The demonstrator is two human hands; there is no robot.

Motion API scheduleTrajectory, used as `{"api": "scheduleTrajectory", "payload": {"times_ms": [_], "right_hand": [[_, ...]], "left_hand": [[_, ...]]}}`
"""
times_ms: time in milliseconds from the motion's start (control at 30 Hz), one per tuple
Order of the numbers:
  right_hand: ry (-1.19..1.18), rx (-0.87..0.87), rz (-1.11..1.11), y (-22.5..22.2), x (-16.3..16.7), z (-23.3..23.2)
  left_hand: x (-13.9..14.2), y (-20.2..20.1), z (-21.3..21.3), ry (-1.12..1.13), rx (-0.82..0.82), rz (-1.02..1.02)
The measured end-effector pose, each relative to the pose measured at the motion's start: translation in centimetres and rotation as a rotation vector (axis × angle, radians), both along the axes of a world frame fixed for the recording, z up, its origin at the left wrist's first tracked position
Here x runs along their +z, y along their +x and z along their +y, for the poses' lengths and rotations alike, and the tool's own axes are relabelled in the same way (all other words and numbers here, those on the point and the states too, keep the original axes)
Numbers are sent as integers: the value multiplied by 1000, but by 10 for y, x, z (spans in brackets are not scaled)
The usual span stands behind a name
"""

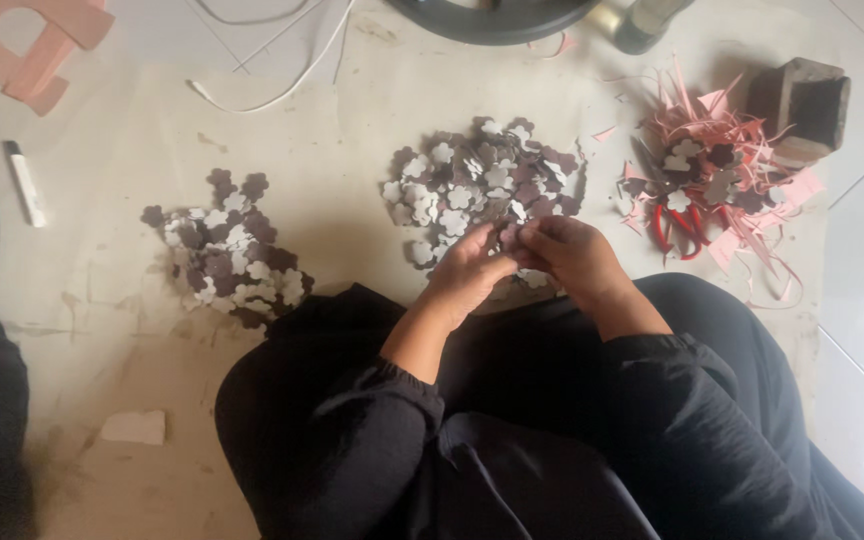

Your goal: The person sits on the floor and repeatedly picks up small flower-shaped paper cutouts, pressing them together in pairs by hand. They occasionally separate the pieces and continue assembling them into small stacks.

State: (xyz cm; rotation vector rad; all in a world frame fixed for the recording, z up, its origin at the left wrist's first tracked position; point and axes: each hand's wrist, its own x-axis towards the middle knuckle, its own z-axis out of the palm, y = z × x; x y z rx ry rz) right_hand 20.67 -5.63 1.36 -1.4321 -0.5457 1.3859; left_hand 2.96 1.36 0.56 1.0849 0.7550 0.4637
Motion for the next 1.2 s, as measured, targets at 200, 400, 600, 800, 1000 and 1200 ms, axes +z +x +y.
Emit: {"api": "scheduleTrajectory", "payload": {"times_ms": [200,400,600,800,1000,1200], "right_hand": [[95,-56,-57,-25,19,-11],[-193,-101,-676,-36,5,11],[471,-99,-1100,-41,-20,12],[251,-132,-970,-43,-27,16],[195,-236,-1059,-50,-16,15],[236,-194,-1210,-53,-4,17]], "left_hand": [[-2,-5,2,-328,-1,-338],[-14,-8,3,-284,-15,-287],[-24,-16,19,-392,48,-358],[-20,-17,20,-406,46,-360],[-18,-19,20,-410,75,-416],[-17,-18,23,-416,133,-465]]}}
